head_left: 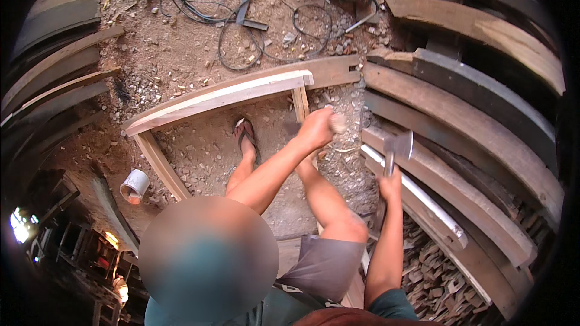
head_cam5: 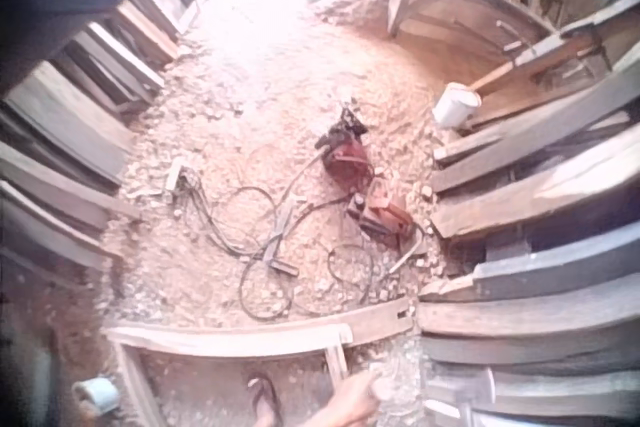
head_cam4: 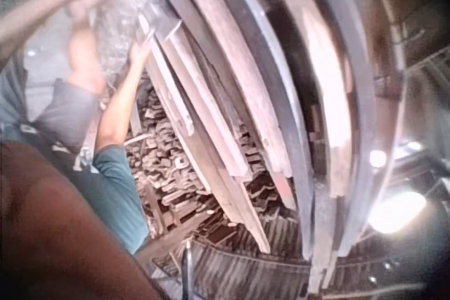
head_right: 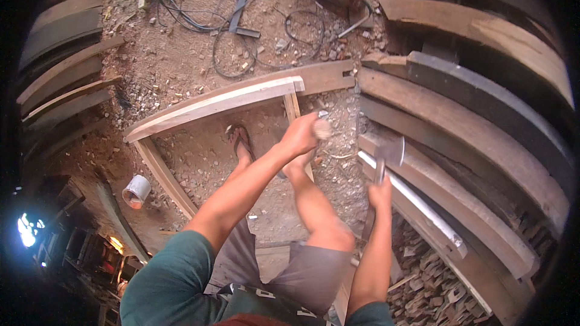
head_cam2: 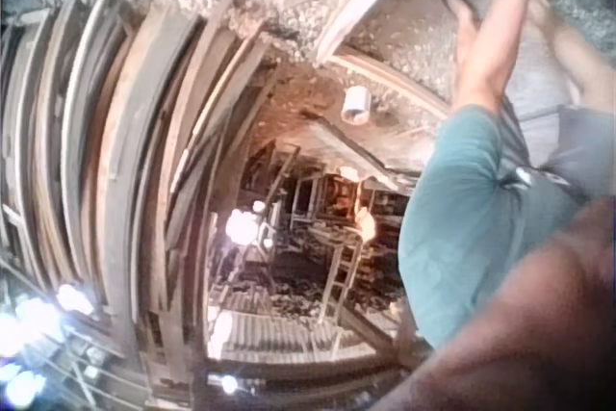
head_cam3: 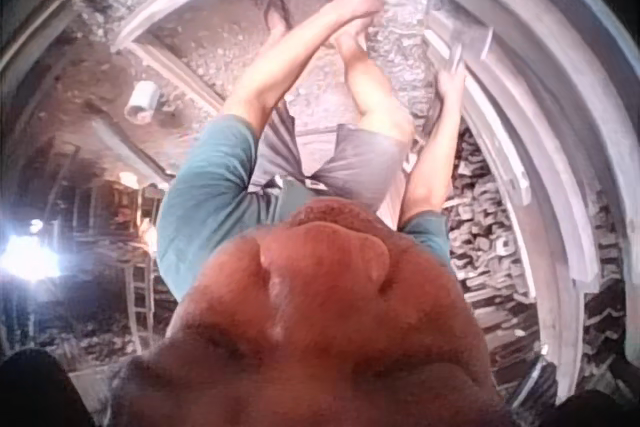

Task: The person assembles a wooden frame by positioning planks, hammering nails, and using a power sander and circular saw to shape and cut the wood. They also use a chisel and hammer to refine joints and a metal square to check alignment.

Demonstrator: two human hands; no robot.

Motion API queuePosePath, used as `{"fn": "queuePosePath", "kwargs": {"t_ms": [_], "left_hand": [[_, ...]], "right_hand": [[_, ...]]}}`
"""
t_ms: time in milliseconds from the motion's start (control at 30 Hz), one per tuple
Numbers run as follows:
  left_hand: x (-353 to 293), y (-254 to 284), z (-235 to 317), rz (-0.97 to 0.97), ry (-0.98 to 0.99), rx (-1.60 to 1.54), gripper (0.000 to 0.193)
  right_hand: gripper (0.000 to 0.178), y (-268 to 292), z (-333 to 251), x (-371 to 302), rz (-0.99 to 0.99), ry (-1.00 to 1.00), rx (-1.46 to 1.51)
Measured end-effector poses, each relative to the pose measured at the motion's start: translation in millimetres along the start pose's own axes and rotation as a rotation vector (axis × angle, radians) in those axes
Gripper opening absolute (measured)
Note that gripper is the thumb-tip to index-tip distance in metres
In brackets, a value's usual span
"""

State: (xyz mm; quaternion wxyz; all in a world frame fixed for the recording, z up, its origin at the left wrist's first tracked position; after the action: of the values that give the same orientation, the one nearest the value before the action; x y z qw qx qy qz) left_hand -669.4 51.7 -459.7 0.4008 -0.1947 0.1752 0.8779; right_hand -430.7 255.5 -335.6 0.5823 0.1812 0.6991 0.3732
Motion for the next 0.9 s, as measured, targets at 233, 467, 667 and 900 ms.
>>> {"fn": "queuePosePath", "kwargs": {"t_ms": [233,467,667,900], "left_hand": [[-56,117,-56,0.545,0.454,-0.737,0.036],[-57,96,-86,0.927,0.409,-0.945,0.038],[11,28,-122,1.106,0.288,-1.358,0.031],[51,-15,-190,1.379,0.241,-1.45,0.028]], "right_hand": [[0.025,19,140,-96,-0.292,-0.394,0.166],[0.042,26,145,32,-0.492,0.02,-0.466],[0.032,82,8,62,-0.455,0.162,-0.228],[0.032,88,-106,68,-0.487,0.301,-0.381]]}}
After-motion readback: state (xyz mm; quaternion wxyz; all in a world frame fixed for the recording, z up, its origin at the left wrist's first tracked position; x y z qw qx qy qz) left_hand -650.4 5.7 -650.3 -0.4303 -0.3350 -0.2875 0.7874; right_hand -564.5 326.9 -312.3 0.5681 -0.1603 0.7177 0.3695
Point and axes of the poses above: each hand's wrist, its own x-axis towards the middle knuckle, its own y-axis out of the back of the hand, z = x × y, the point moved 3 cm from there along x, towards the middle knuckle, and after that the axes turned 8 degrees about -x, right-handed, at the moved point
